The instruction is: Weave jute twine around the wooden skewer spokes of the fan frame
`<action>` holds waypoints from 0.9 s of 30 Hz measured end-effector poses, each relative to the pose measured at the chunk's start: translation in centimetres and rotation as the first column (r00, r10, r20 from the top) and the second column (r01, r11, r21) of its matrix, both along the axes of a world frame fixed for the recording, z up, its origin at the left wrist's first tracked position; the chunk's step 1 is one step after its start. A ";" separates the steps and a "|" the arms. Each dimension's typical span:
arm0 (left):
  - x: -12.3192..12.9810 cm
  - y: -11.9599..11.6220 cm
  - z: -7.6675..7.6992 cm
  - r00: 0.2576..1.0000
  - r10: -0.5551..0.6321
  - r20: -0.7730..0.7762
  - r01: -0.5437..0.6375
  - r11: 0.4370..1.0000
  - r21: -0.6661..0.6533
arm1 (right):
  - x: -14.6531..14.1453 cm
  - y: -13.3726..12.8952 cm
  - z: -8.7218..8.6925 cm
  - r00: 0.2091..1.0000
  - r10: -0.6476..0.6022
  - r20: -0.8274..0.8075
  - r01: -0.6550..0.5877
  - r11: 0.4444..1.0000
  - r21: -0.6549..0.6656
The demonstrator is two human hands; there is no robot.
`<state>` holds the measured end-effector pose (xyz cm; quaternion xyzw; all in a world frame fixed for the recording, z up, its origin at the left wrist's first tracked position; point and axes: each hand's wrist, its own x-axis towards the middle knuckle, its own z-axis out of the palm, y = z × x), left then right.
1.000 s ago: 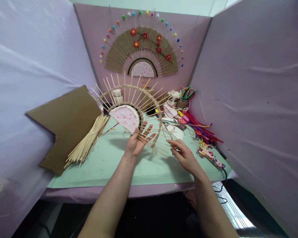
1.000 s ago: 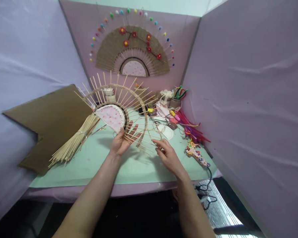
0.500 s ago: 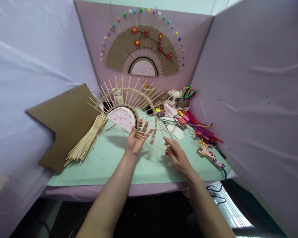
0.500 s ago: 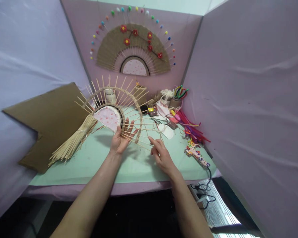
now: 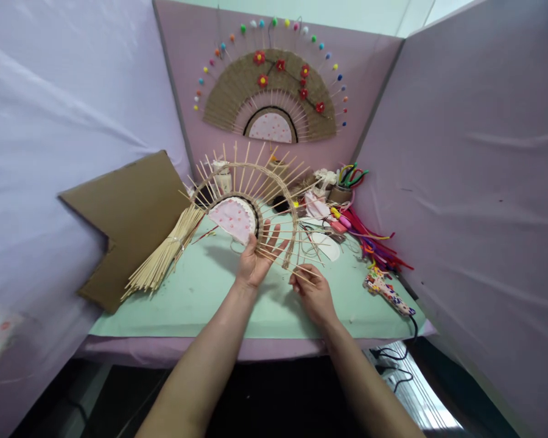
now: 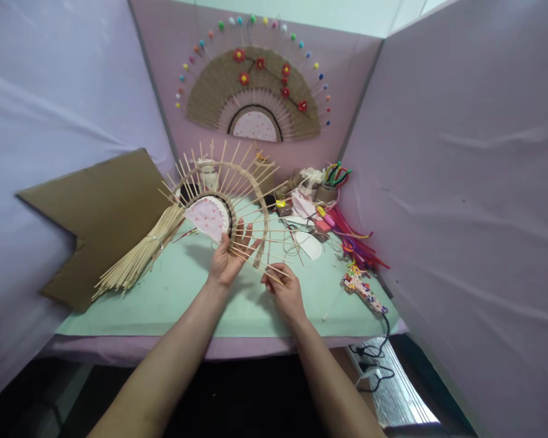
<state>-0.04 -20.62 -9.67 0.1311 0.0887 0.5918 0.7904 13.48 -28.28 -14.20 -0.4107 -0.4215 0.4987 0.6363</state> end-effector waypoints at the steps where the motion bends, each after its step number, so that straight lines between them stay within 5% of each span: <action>1: 0.1 -0.2 0.0 1.000 -0.023 -0.005 0.023 1.000 0.002 | -0.2 0.3 0.2 0.998 0.034 0.051 -0.033 0.999 -0.024; 4: 0.4 -0.6 -0.2 0.996 -0.089 -0.021 0.089 0.996 0.015 | -0.4 1.2 1.1 0.986 0.101 0.132 -0.090 0.992 -0.088; 8: 0.5 -1.0 -0.1 0.993 -0.116 -0.027 0.117 0.993 0.034 | 0.0 1.8 1.5 0.989 0.013 0.146 0.000 0.996 -0.092; 19: 0.3 -1.1 -0.4 0.918 -0.383 -0.100 0.394 0.909 0.140 | 1.4 1.9 0.2 0.929 -0.178 0.325 0.204 0.978 -0.047; 27: 0.2 -1.0 -0.1 0.893 -0.430 -0.132 0.447 0.881 0.157 | 2.0 2.2 -1.0 0.917 -0.222 0.332 0.250 0.967 -0.044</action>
